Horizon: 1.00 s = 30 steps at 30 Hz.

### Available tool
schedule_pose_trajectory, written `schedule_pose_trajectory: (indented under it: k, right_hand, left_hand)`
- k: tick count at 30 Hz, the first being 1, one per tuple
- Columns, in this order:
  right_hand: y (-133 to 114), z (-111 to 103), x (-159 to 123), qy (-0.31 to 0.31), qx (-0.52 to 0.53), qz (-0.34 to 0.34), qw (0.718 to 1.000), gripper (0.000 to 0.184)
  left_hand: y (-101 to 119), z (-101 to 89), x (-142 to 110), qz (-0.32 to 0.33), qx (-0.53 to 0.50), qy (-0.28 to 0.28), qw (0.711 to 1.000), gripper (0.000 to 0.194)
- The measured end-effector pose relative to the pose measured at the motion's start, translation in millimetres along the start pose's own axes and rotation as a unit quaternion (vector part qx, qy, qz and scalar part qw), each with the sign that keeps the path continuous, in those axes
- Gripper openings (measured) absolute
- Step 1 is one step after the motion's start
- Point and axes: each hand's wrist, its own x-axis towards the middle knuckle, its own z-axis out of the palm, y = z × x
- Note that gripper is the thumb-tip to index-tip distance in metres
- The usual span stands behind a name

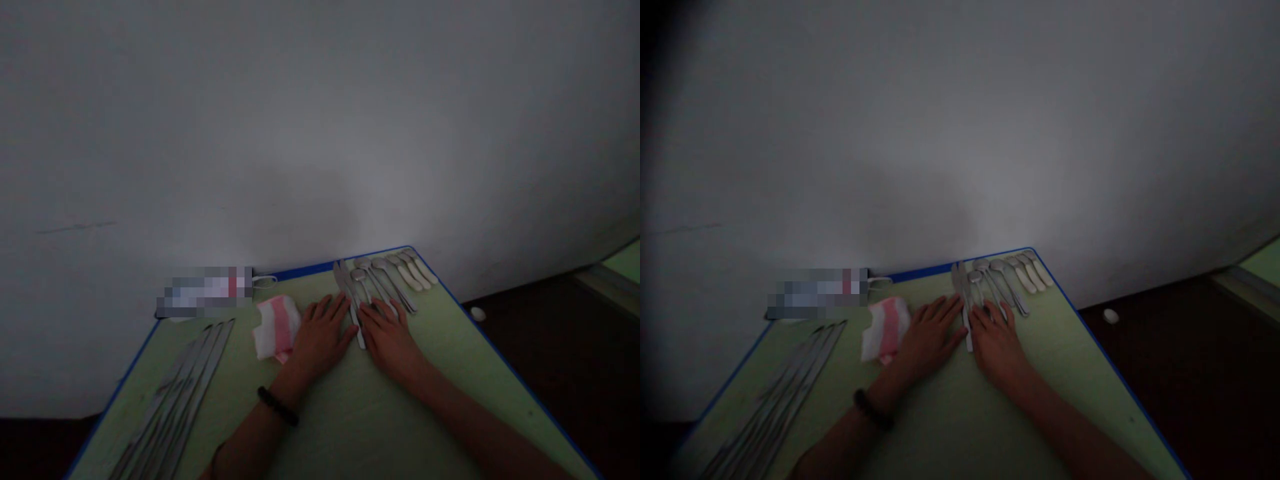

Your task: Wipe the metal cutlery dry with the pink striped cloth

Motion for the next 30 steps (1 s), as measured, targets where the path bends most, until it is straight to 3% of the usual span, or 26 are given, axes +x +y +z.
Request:
schedule_pose_trajectory:
  k: [4, 8, 11, 14, 17, 19, 22, 26, 30]
  right_hand:
    - [-0.6, -2.6, 2.6, 0.024, 0.015, 0.01, 1.0, 0.036]
    - [-3.8, -7.1, 4.9, 0.052, 0.017, 0.015, 0.998, 0.035]
    - [-11.0, -9.6, 6.2, 0.057, 0.02, -0.004, 0.998, 0.034]
    - [-25.2, -10.5, 10.8, 0.058, 0.03, -0.029, 0.997, 0.034]
    - [-47.5, -11.7, 24.3, 0.022, 0.062, -0.054, 0.996, 0.035]
    - [-65.4, -13.1, 38.9, -0.049, 0.093, -0.082, 0.991, 0.034]
    - [-91.6, -13.3, 64.5, -0.171, 0.113, -0.115, 0.972, 0.033]
    - [-112.0, -6.3, 89.3, -0.238, 0.081, -0.064, 0.966, 0.03]
    - [-110.8, 0.3, 93.9, -0.256, 0.063, -0.047, 0.963, 0.029]
  left_hand:
    - [-2.0, 0.8, 1.4, -0.008, -0.034, 0.025, 0.999, 0.052]
    - [-8.2, -6.7, -3.3, -0.027, -0.131, 0.075, 0.988, 0.044]
    - [-19.2, -22.9, -14.2, -0.011, -0.173, 0.099, 0.98, 0.035]
    - [-39.6, -47.8, -28.6, -0.038, -0.162, 0.126, 0.978, 0.028]
    - [-70.2, -76.2, -45.7, -0.101, -0.129, 0.075, 0.984, 0.026]
    - [-93.3, -93.2, -59.1, -0.127, -0.106, -0.046, 0.985, 0.029]
    - [-125.3, -111.5, -81.4, -0.168, -0.092, -0.115, 0.975, 0.026]
    - [-154.7, -122.9, -107.4, -0.244, -0.073, -0.154, 0.955, 0.021]
    - [-172.6, -127.9, -121.9, -0.31, -0.062, -0.154, 0.936, 0.028]
